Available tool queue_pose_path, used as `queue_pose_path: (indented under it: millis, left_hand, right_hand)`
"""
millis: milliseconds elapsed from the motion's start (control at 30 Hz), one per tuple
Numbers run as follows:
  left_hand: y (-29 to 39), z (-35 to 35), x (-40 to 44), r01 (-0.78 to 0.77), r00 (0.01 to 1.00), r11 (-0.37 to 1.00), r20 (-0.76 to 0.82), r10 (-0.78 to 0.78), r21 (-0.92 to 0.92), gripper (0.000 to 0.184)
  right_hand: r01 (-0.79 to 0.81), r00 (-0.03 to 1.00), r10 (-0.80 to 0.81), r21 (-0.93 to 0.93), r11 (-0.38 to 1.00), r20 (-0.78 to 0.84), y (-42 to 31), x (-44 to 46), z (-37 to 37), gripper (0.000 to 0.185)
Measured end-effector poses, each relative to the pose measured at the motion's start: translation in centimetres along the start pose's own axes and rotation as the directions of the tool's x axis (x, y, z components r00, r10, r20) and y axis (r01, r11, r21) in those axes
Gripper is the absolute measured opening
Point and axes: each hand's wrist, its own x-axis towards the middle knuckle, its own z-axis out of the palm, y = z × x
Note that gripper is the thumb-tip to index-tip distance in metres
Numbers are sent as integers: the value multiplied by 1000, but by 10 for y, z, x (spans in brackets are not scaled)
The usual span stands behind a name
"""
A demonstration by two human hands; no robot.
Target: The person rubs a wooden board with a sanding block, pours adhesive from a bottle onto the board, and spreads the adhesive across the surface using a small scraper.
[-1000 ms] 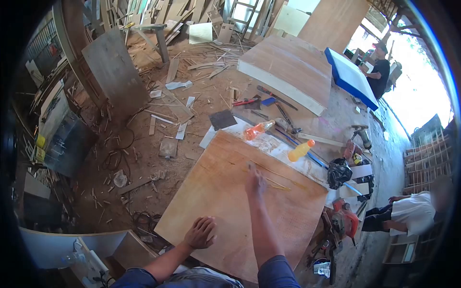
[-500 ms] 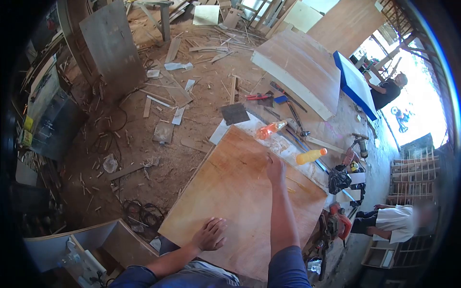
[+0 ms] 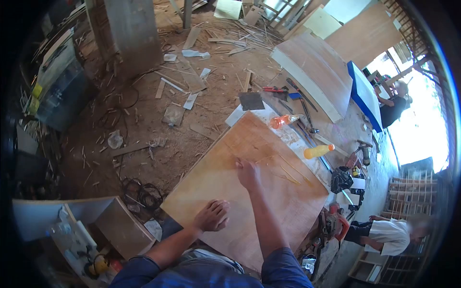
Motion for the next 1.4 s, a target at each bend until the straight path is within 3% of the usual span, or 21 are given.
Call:
queue_pose_path:
  millis: [167,400,500,600,700,800,833,900,933,1033,1067,1167,1267,1400]
  left_hand:
    - [8,-3,-27,2,990,1000,-141,-1,3,24]
    - [63,-14,-131,355,861,935,-397,-318,19,14]
    - [68,-12,-165,406,809,913,-456,-370,-21,12]
    - [76,-17,-176,568,716,805,-381,-585,-171,17]
    - [71,3,-185,620,599,708,-379,-705,-338,28]
    - [70,-3,-173,749,491,516,-176,-853,-416,40]
    - [65,-3,-173,736,517,525,-146,-843,-426,42]
    - [51,-1,-176,715,559,532,-87,-825,-454,47]
    - [48,-4,-174,712,554,509,-58,-830,-483,47]
    - [47,-21,-166,715,552,454,32,-833,-532,49]
    - [47,-26,-164,722,559,452,55,-828,-524,48]
    - [33,-16,-170,679,591,411,121,-798,-608,48]
    - [22,-13,-173,703,575,341,217,-789,-624,49]
    - [15,-8,-180,733,553,254,335,-763,-631,50]
  right_hand:
    - [110,992,-111,22,994,65,-56,-33,20,18]
    - [379,917,-360,-95,921,169,-114,-100,78,23]
    - [446,885,-437,-22,895,162,-123,-132,109,29]
    - [482,840,-474,37,875,262,-148,-173,118,35]
    - [502,761,-513,139,853,397,-177,-204,113,41]
    - [499,686,-542,230,836,486,-154,-195,121,43]
    - [499,657,-559,264,825,505,-141,-186,126,44]
    - [267,898,-375,393,880,230,-105,-155,100,39]
    - [210,955,-280,445,871,98,-77,-130,81,34]
    - [9,980,27,177,984,-198,37,-50,18,23]
    - [-96,980,90,-27,995,-175,48,-30,-26,20]
    - [-231,934,186,-118,966,-305,107,10,-70,21]
    - [-103,923,39,-147,984,-382,128,24,-77,24]
    - [-318,938,262,-264,910,-226,122,22,-69,27]
